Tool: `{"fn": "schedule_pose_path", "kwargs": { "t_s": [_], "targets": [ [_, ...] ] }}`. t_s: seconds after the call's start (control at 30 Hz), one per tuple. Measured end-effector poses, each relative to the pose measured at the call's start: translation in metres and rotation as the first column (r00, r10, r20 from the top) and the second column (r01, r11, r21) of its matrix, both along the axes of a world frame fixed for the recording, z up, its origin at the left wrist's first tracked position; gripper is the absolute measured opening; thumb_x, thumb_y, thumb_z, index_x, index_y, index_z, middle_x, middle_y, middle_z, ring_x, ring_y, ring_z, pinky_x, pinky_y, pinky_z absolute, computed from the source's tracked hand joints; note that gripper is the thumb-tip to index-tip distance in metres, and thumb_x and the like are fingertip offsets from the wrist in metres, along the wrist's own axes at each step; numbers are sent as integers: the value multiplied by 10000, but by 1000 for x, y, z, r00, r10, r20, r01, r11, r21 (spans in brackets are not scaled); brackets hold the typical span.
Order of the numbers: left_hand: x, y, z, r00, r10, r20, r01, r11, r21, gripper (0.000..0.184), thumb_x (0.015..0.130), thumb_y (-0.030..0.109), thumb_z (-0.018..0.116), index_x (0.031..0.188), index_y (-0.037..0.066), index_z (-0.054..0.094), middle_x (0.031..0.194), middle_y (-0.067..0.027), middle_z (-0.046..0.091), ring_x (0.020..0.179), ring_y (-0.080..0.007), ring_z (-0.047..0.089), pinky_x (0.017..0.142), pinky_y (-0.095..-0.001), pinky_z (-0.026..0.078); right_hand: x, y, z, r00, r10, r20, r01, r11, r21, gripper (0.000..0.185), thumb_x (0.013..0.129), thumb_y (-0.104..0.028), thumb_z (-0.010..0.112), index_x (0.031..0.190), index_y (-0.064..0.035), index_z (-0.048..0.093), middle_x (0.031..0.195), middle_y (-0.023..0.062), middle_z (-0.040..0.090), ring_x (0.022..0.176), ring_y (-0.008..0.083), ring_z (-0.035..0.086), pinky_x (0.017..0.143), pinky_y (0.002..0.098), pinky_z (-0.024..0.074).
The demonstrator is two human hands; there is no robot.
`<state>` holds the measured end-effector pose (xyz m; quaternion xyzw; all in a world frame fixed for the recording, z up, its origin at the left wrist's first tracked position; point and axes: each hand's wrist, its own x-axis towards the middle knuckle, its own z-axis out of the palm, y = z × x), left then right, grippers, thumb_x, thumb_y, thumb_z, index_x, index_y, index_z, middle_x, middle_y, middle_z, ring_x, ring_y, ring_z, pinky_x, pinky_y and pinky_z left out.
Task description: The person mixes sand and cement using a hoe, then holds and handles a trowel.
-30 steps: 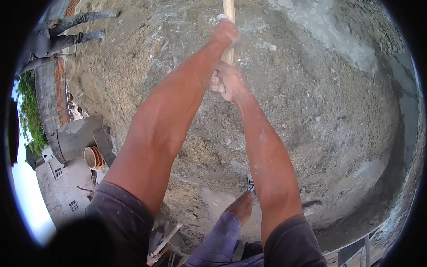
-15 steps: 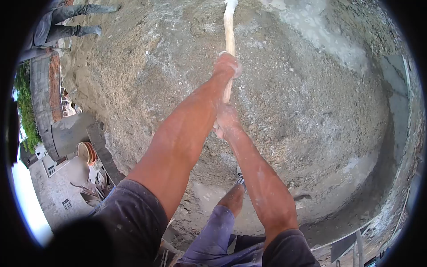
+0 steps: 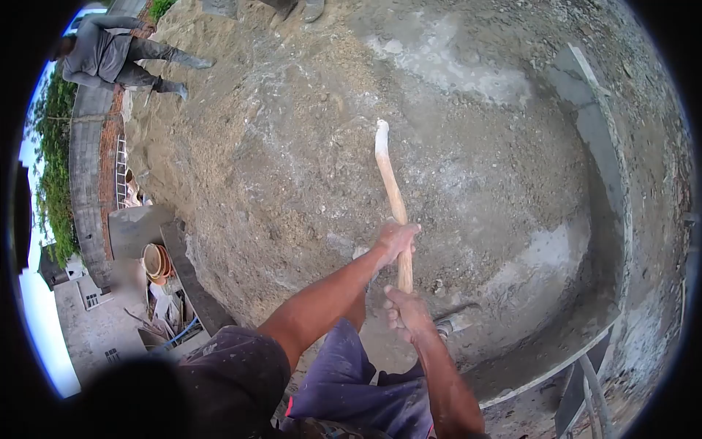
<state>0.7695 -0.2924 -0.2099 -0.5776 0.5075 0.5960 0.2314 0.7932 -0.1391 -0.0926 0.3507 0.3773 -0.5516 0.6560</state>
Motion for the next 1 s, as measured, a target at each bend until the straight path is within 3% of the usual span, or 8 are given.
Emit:
{"fn": "schedule_pose_path", "kwargs": {
  "t_s": [0.17, 0.37, 0.5, 0.6, 0.7, 0.73, 0.77, 1.0],
  "targets": [
    [-9, 58, -36, 765, 643, -31, -581, 710, 398, 326, 811, 317, 721, 930, 102, 506, 714, -11, 499, 522, -152, 498, 479, -347, 467, 55, 123, 12, 1000, 24, 0, -24, 997, 78, 229, 860, -170, 669, 744, -47, 513, 605, 23, 496, 438, 116, 454, 393, 262, 368],
    [11, 51, -24, 867, 496, 48, -498, 857, 132, 294, 829, 299, 701, 849, 94, 491, 685, -13, 486, 509, -135, 482, 431, -317, 433, 94, 118, -58, 846, 490, -208, -426, 857, 289, 224, 808, -152, 723, 743, -54, 533, 555, 22, 526, 423, 113, 477, 405, 256, 363],
    [-54, -74, -10, 921, 373, -108, -366, 927, 83, 289, 822, 278, 705, 835, 88, 488, 673, -24, 495, 505, -125, 494, 393, -307, 420, 77, 1, -104, 886, 328, -327, -328, 943, 56, 236, 830, -195, 697, 699, -82, 537, 540, 9, 523, 438, 105, 483, 417, 278, 387],
    [-131, -197, -23, 940, 71, -334, -179, 936, -303, 337, 825, 215, 679, 938, -22, 468, 650, -60, 527, 474, -151, 517, 388, -321, 438, 10, -150, -129, 941, 142, -306, -195, 969, -151, 215, 860, -165, 660, 752, -81, 494, 552, 10, 480, 442, 121, 484, 401, 296, 398],
    [-180, -309, -66, 875, -465, -136, 234, 652, -722, 443, 808, 257, 681, 966, -140, 562, 869, -270, 644, 794, -329, 678, 639, -412, 526, -80, -289, -145, 975, -151, -161, 83, 927, -366, 220, 834, -155, 668, 742, -54, 495, 566, 9, 463, 427, 103, 444, 387, 276, 378],
    [-187, -320, -48, 829, -559, -9, 422, 636, -646, 420, 827, 277, 638, 923, -131, 607, 902, -276, 649, 851, -342, 676, 682, -414, 531, -106, -329, -153, 944, -272, -188, 179, 899, -400, 216, 832, -149, 658, 794, -29, 482, 623, 20, 477, 435, 98, 447, 381, 259, 371],
    [-192, -335, -56, 632, -730, 259, 657, 328, -679, 384, 837, 270, 596, 954, -92, 645, 946, -249, 662, 890, -336, 673, 736, -407, 537, -130, -362, -168, 922, -309, -235, 204, 900, -385, 168, 850, -123, 605, 845, -18, 475, 668, 34, 489, 437, 99, 447, 372, 248, 359],
    [-174, -355, -161, -19, -913, 408, 956, -136, -260, 333, 817, 251, 569, 992, -10, 679, 949, -213, 676, 919, -327, 665, 801, -392, 525, -129, -383, -185, 944, -292, -153, 261, 945, -195, 163, 926, -144, 466, 793, -52, 489, 531, 34, 461, 399, 131, 438, 376, 311, 358]
  ]
}}
